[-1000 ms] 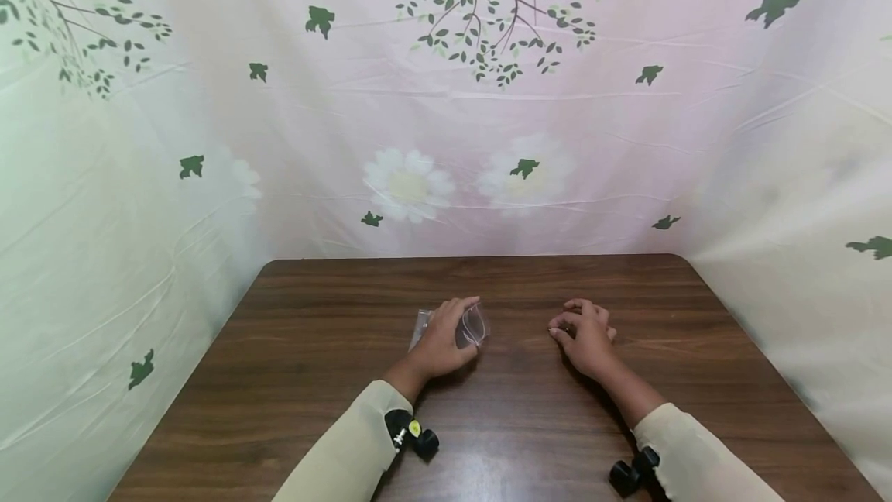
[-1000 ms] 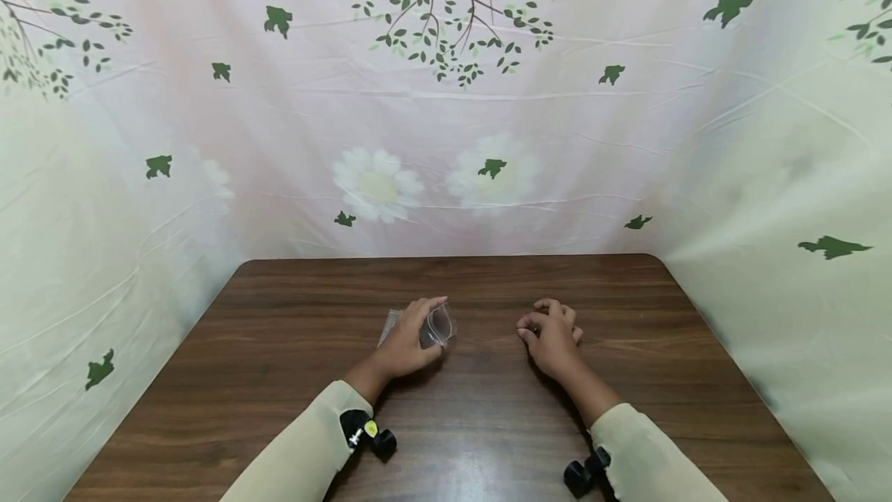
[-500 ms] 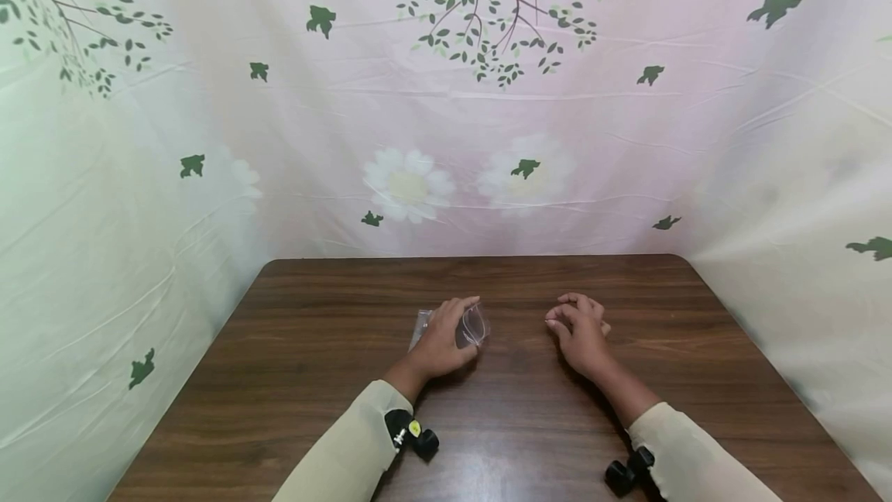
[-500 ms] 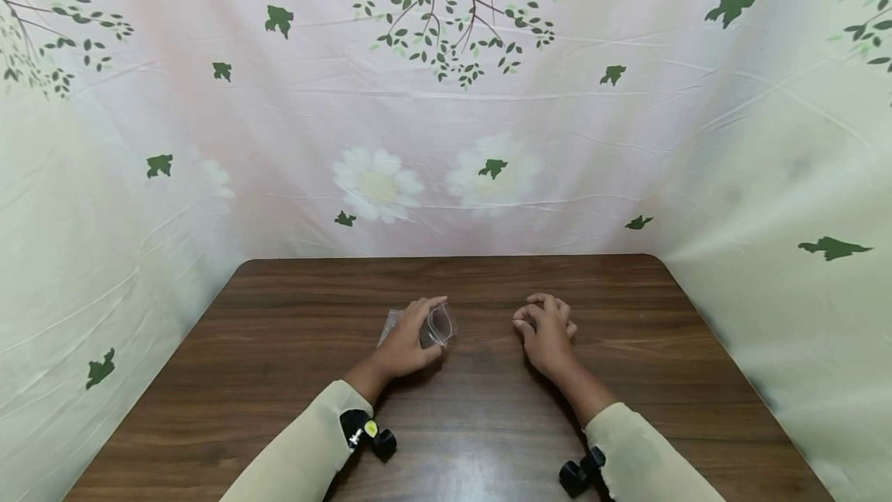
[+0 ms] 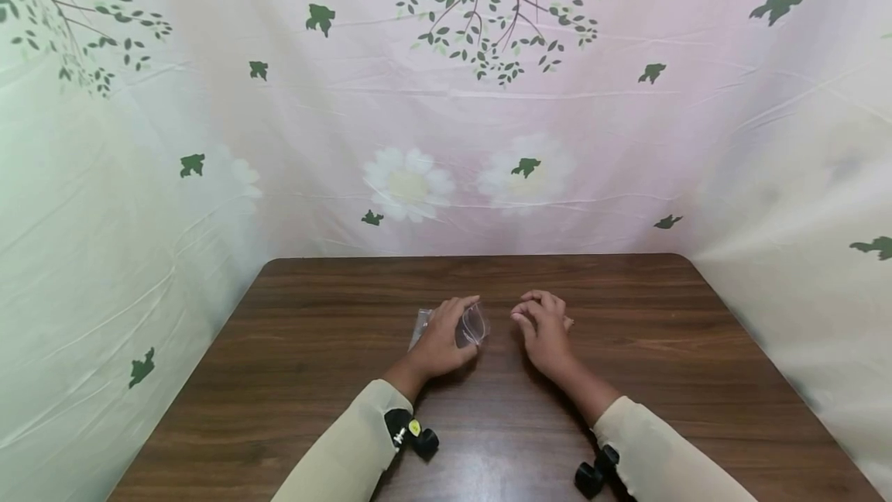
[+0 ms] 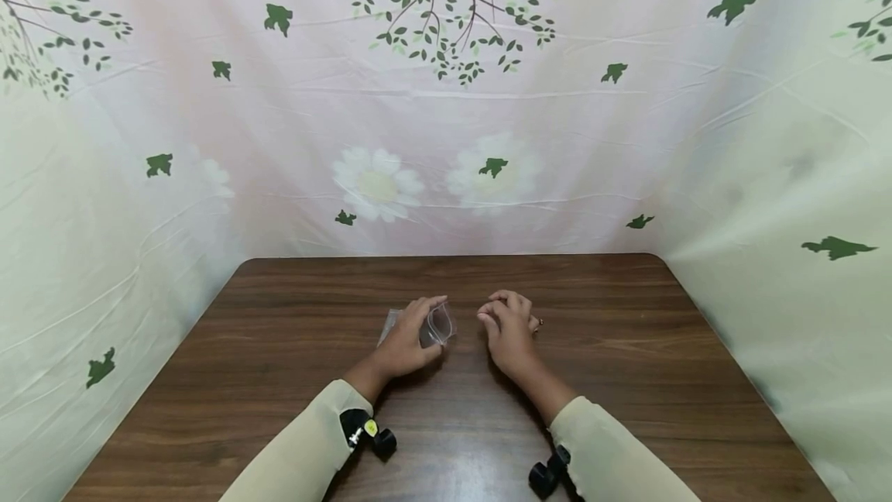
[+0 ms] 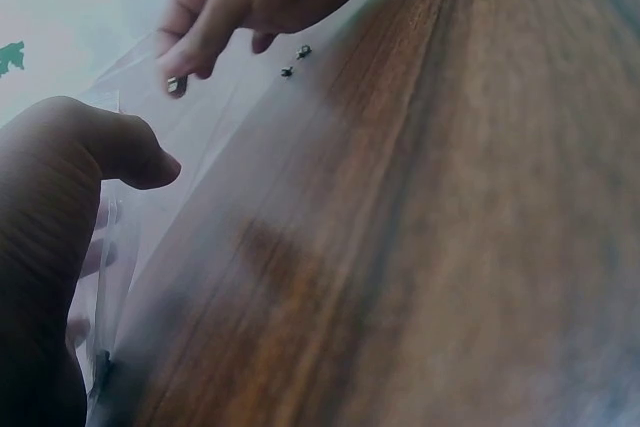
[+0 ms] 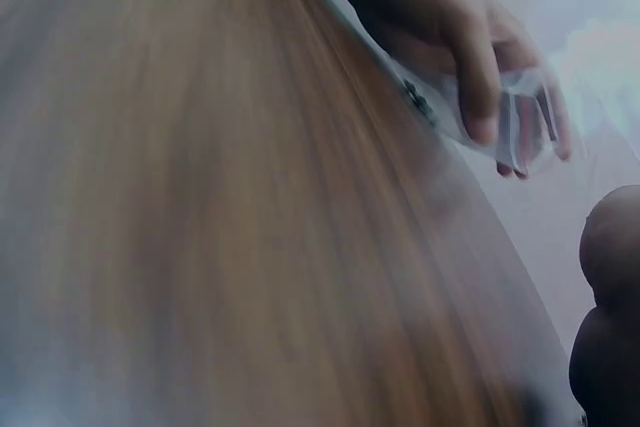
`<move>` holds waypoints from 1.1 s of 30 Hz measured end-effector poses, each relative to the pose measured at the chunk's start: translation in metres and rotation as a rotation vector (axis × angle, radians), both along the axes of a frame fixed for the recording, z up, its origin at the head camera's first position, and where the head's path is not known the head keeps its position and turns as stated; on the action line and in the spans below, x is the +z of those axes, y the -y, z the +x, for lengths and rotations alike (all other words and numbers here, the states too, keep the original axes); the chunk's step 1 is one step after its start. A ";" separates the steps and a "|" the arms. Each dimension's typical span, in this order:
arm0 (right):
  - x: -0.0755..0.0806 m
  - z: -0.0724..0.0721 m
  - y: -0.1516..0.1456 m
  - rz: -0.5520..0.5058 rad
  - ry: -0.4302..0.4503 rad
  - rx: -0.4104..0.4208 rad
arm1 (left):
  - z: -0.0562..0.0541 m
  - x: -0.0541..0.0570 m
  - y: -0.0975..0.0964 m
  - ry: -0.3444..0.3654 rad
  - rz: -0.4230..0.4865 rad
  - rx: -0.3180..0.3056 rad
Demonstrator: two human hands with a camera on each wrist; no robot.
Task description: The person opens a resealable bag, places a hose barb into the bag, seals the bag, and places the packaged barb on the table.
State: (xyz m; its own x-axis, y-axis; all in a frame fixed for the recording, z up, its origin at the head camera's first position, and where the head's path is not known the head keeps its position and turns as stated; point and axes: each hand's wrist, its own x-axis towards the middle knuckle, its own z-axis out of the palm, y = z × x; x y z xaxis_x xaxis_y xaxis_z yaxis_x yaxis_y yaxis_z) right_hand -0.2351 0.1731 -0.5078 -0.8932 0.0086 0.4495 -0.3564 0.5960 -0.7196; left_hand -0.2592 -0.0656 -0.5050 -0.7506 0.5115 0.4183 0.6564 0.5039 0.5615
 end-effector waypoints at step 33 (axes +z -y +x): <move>-0.003 0.002 -0.021 -0.017 -0.107 -0.025 | 0.001 0.002 -0.001 0.067 -0.046 0.016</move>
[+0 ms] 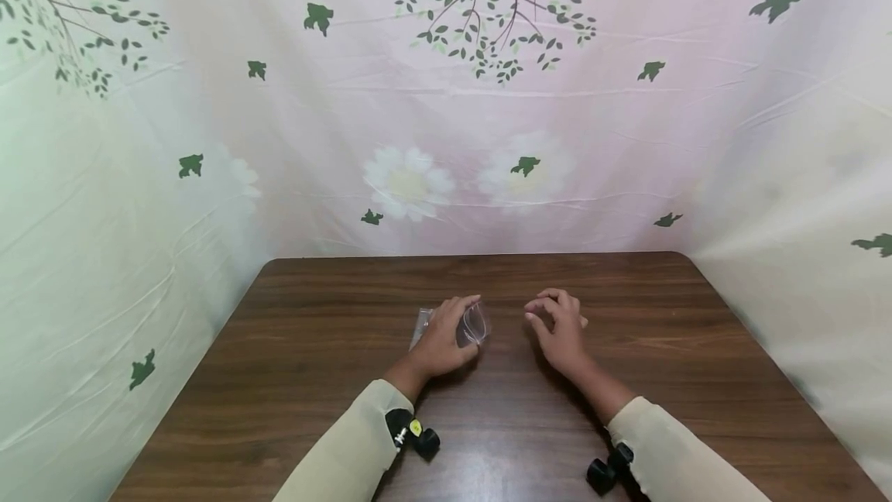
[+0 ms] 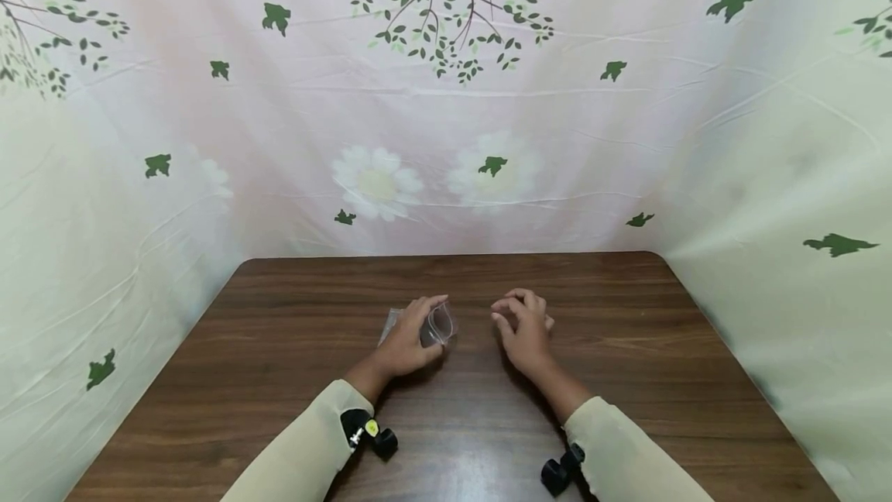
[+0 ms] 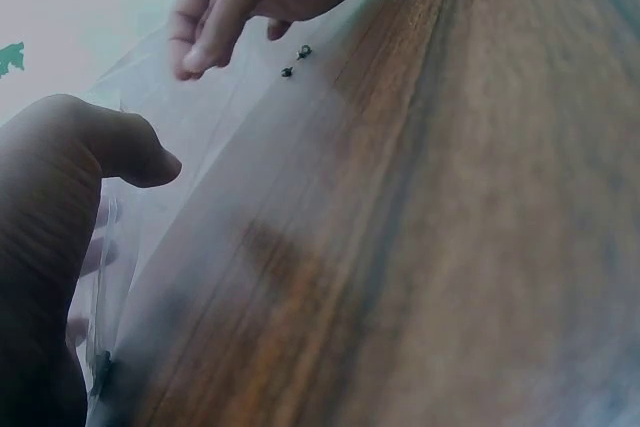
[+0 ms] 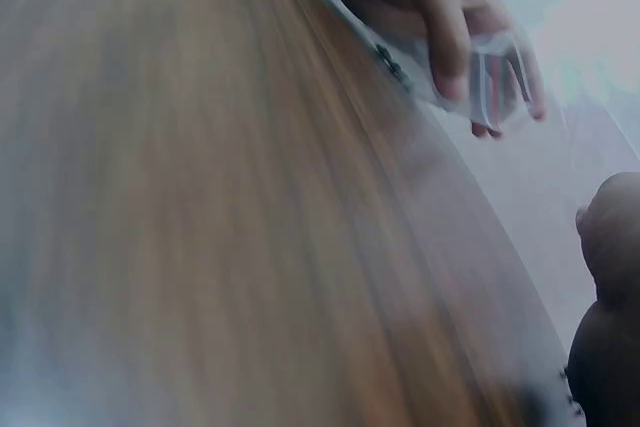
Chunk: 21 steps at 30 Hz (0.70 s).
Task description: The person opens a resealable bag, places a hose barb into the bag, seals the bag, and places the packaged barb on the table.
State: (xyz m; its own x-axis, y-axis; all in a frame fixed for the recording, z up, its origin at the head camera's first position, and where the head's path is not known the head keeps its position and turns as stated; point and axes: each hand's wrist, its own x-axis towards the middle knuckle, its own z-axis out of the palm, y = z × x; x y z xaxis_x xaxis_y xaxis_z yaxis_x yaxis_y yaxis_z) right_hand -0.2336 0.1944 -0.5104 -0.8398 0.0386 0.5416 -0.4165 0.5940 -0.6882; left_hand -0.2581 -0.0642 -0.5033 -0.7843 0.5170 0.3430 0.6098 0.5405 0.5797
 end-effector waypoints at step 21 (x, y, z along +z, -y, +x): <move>0.003 0.003 -0.040 0.087 0.355 -0.160 | -0.001 0.002 0.000 -0.015 0.003 -0.009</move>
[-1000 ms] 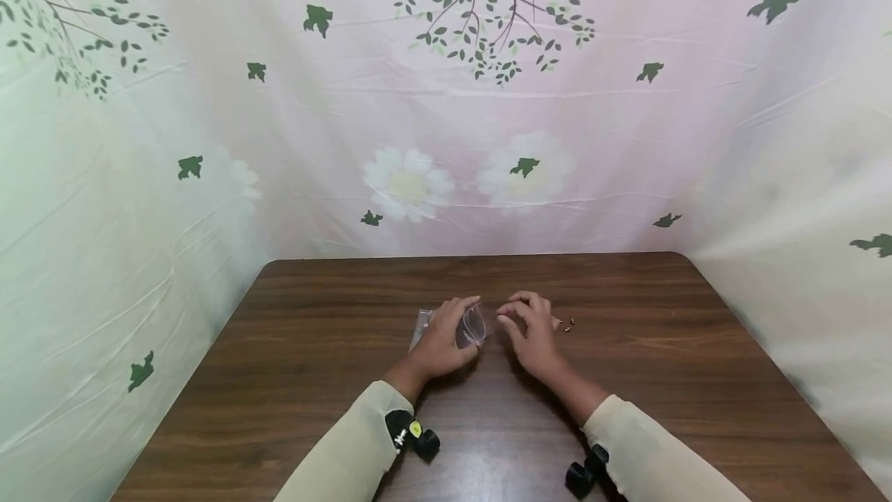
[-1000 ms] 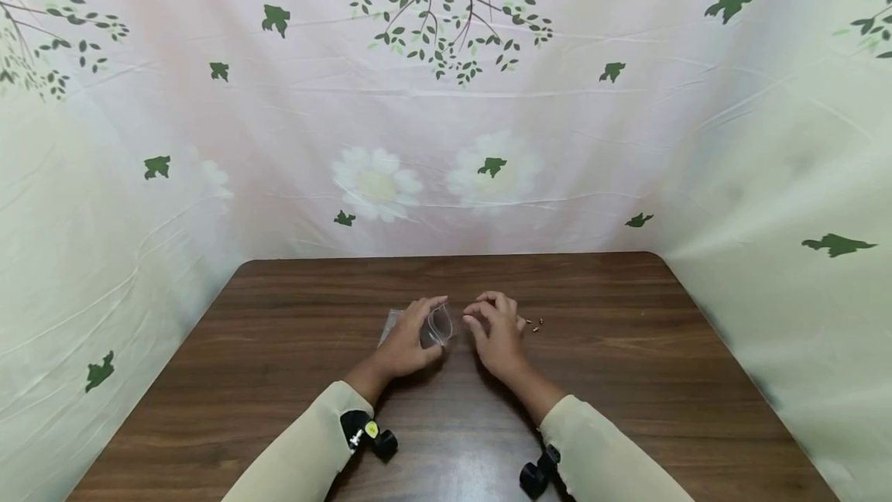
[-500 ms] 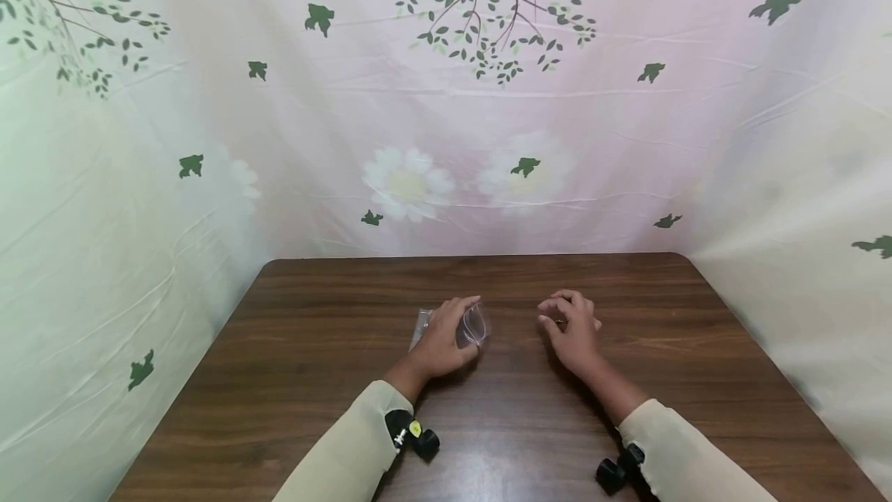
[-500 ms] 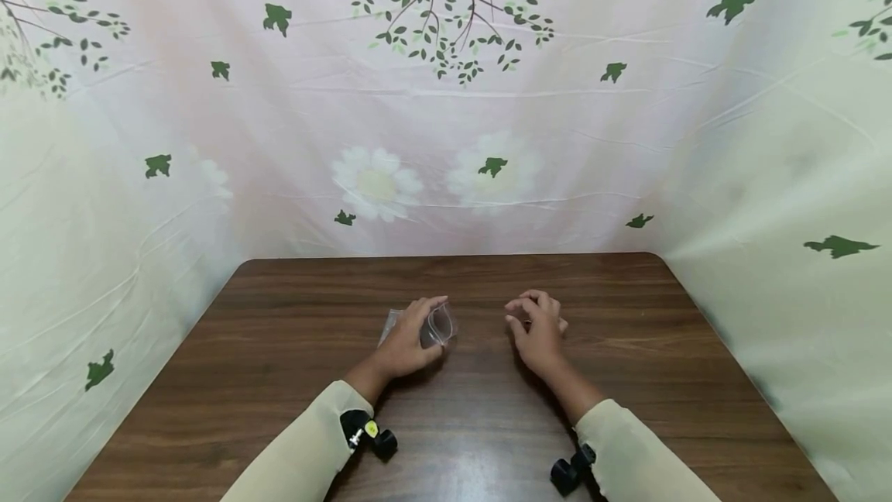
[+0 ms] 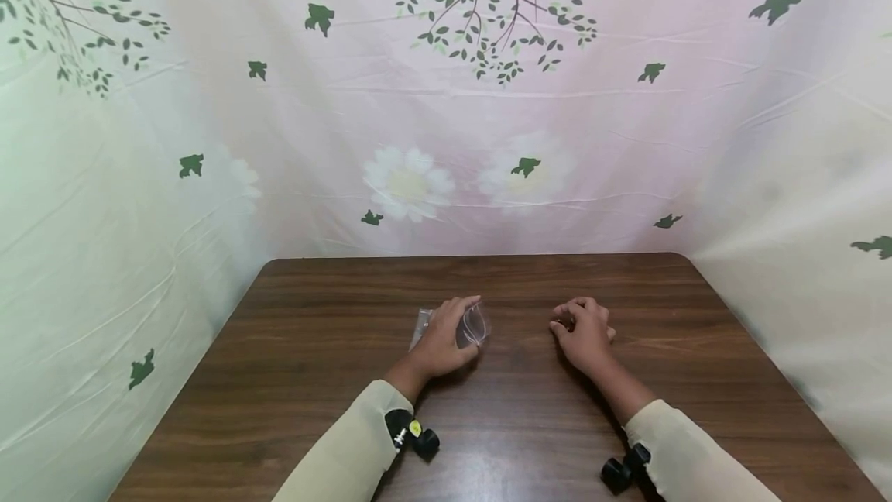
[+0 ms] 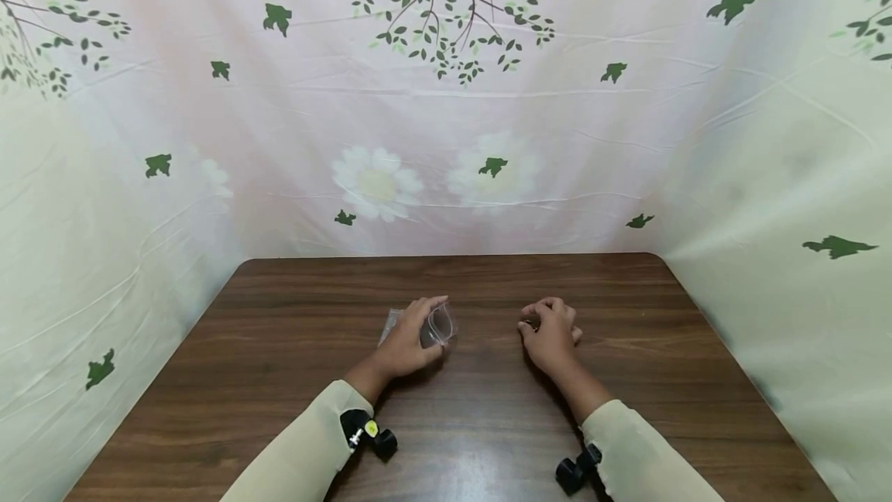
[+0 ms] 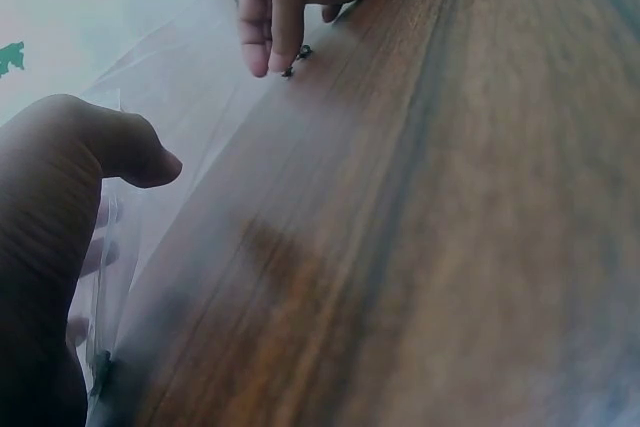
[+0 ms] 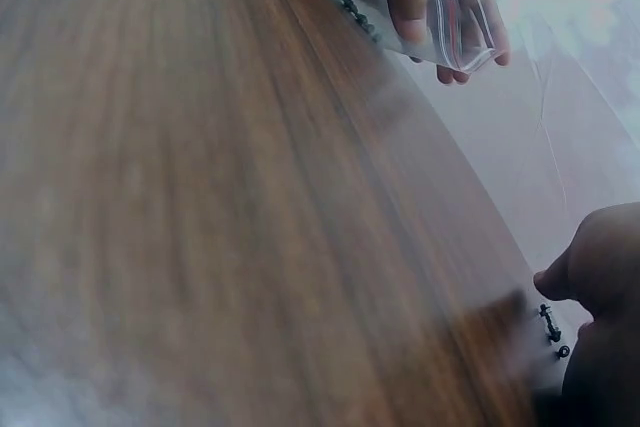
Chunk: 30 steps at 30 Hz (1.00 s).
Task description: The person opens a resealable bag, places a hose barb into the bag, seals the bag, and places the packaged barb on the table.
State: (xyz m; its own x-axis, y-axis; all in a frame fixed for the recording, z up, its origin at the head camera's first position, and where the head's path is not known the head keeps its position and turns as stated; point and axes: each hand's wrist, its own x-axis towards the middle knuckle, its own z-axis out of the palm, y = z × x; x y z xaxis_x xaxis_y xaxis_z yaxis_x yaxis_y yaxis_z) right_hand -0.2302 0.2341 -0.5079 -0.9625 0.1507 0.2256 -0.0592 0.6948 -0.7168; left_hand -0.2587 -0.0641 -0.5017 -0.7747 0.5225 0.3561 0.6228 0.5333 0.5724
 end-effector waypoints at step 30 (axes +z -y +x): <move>0.002 -0.001 0.002 -0.022 -0.040 0.051 | -0.006 -0.011 0.002 -0.063 0.045 -0.029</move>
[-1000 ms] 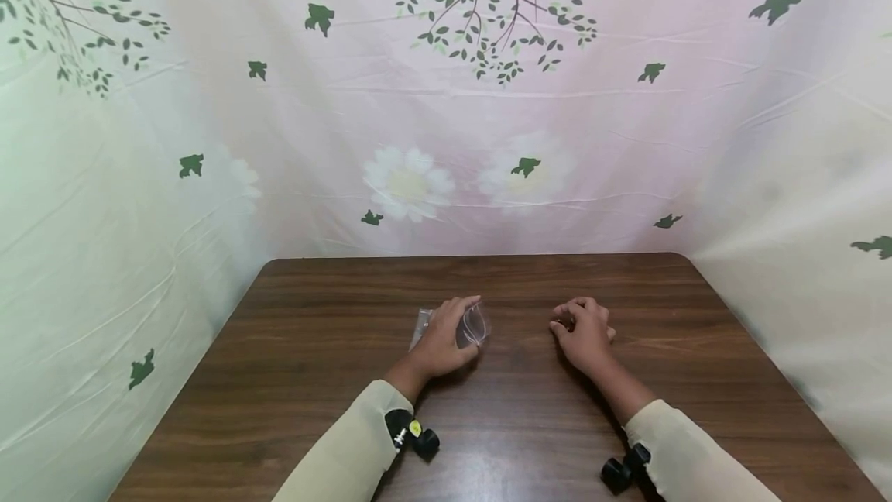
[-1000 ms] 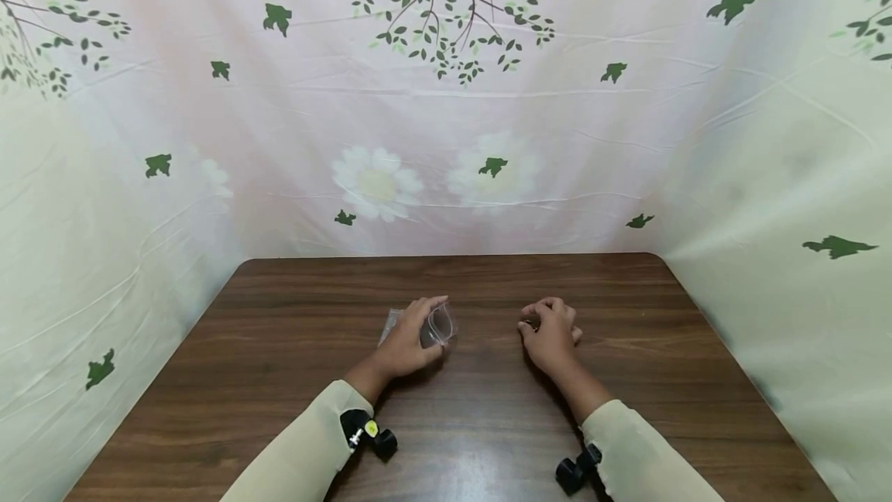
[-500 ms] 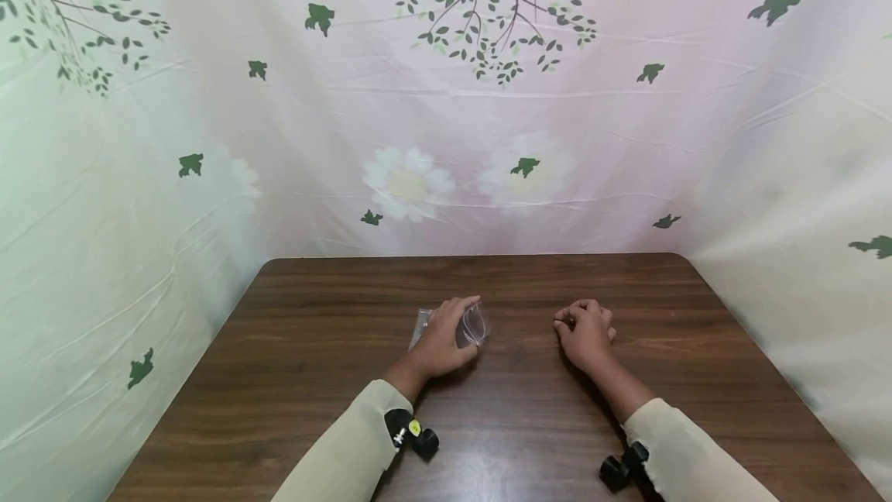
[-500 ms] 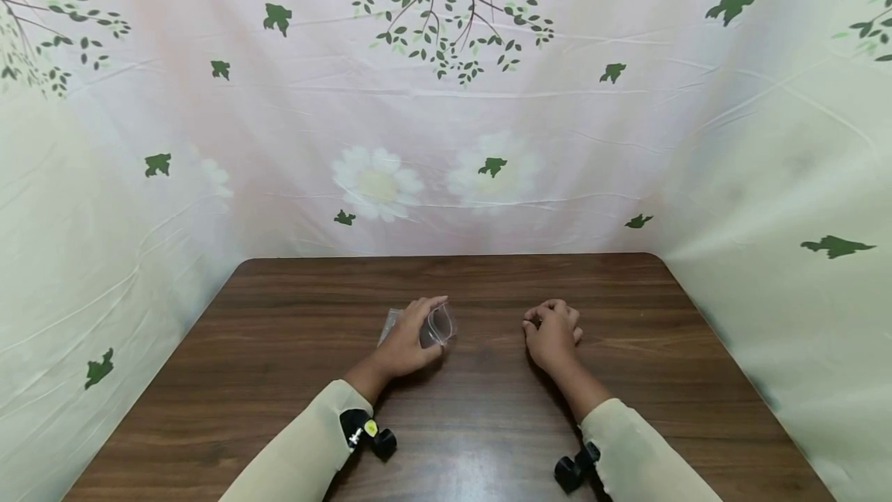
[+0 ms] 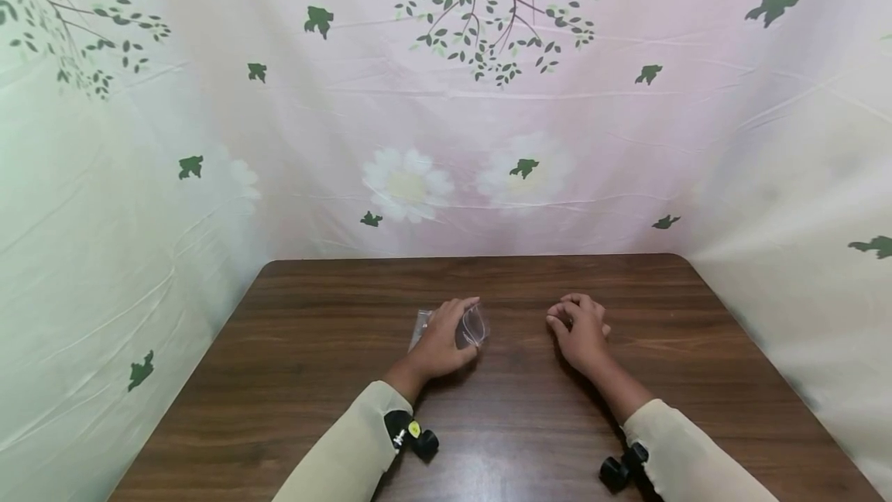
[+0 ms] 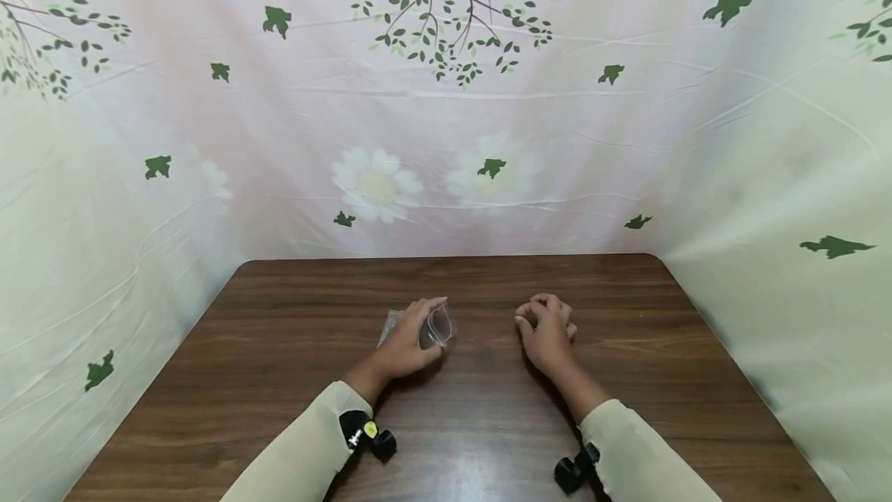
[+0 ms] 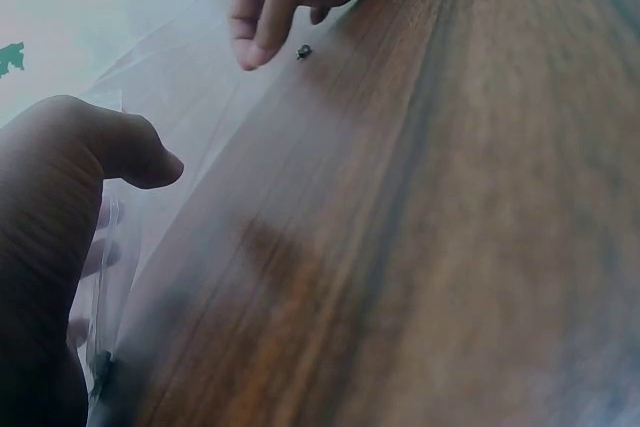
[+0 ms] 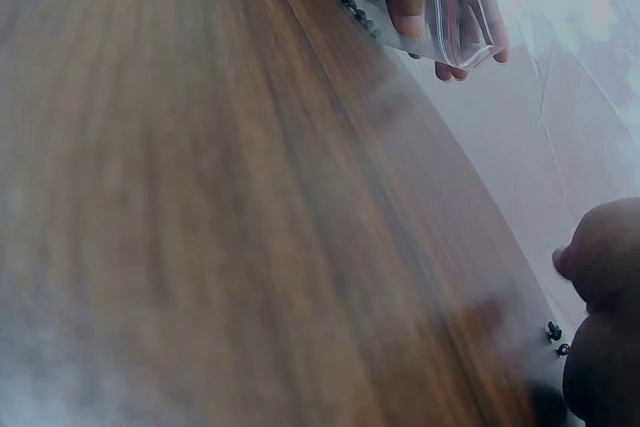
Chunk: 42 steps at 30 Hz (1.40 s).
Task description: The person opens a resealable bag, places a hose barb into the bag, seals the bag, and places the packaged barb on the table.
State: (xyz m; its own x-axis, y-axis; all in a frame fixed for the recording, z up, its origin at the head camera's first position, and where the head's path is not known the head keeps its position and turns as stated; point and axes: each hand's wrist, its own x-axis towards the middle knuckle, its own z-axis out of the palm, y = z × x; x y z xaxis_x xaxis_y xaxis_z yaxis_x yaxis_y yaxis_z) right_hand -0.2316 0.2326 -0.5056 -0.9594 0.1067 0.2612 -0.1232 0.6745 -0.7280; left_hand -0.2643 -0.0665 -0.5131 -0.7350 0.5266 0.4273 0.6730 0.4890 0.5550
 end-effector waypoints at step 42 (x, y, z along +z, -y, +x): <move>-0.004 -0.004 0.073 -0.117 -0.374 0.227 | 0.002 0.007 -0.004 0.023 -0.023 0.022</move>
